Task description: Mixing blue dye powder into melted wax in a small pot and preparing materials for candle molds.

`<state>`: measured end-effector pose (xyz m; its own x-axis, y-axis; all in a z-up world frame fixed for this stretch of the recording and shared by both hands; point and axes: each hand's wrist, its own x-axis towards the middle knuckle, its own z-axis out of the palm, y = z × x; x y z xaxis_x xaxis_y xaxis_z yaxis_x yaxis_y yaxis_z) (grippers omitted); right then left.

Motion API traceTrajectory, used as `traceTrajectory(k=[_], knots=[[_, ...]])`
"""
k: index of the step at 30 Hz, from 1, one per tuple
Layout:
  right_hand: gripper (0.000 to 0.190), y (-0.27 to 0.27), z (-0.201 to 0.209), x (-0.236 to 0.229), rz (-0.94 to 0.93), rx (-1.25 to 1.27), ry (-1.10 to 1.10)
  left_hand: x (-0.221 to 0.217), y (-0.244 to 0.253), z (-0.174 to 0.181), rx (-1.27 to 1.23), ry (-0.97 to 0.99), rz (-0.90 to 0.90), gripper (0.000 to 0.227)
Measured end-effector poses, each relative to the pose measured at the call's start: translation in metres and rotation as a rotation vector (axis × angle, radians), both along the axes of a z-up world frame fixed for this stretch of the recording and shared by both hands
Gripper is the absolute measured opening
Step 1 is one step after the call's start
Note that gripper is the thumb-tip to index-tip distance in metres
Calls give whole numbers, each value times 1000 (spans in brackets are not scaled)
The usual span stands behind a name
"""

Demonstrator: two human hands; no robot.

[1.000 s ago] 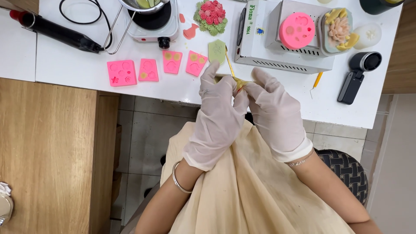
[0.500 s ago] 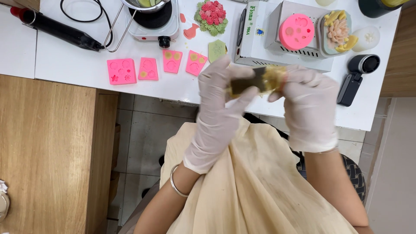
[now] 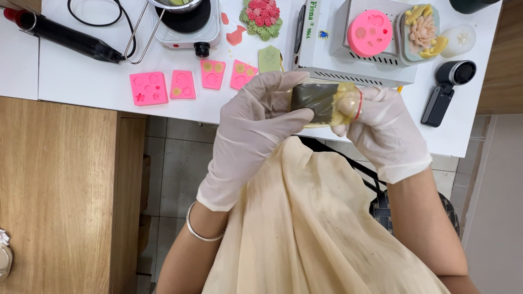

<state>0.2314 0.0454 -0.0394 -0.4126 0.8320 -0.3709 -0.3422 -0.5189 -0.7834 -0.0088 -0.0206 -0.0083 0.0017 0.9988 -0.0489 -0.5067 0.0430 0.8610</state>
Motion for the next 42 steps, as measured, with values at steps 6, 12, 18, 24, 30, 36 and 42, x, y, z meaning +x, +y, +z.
traceTrajectory(k=[6, 12, 18, 24, 30, 36, 42], knots=[[19, 3, 15, -28, 78, 102, -7, -13, 10, -9, -31, 143, -13, 42], [12, 23, 27, -34, 18, 264, -94, -20, 35, 0, 60, 230, -33, 40], [17, 35, 1, -38, 80, 406, -429, -8, 43, -13, -225, 285, 166, 24], [17, 42, -11, -62, 180, 266, -397, -7, 47, -39, -276, 480, 398, 15], [14, 35, 7, -107, 160, 199, -450, -48, 49, -62, -202, 339, 471, 15], [8, 29, -1, -182, 46, 63, -552, -130, 52, -58, -263, 362, 427, 16], [16, 11, -2, -264, -27, 28, -498, -230, 42, -92, -80, 1006, 652, 12]])
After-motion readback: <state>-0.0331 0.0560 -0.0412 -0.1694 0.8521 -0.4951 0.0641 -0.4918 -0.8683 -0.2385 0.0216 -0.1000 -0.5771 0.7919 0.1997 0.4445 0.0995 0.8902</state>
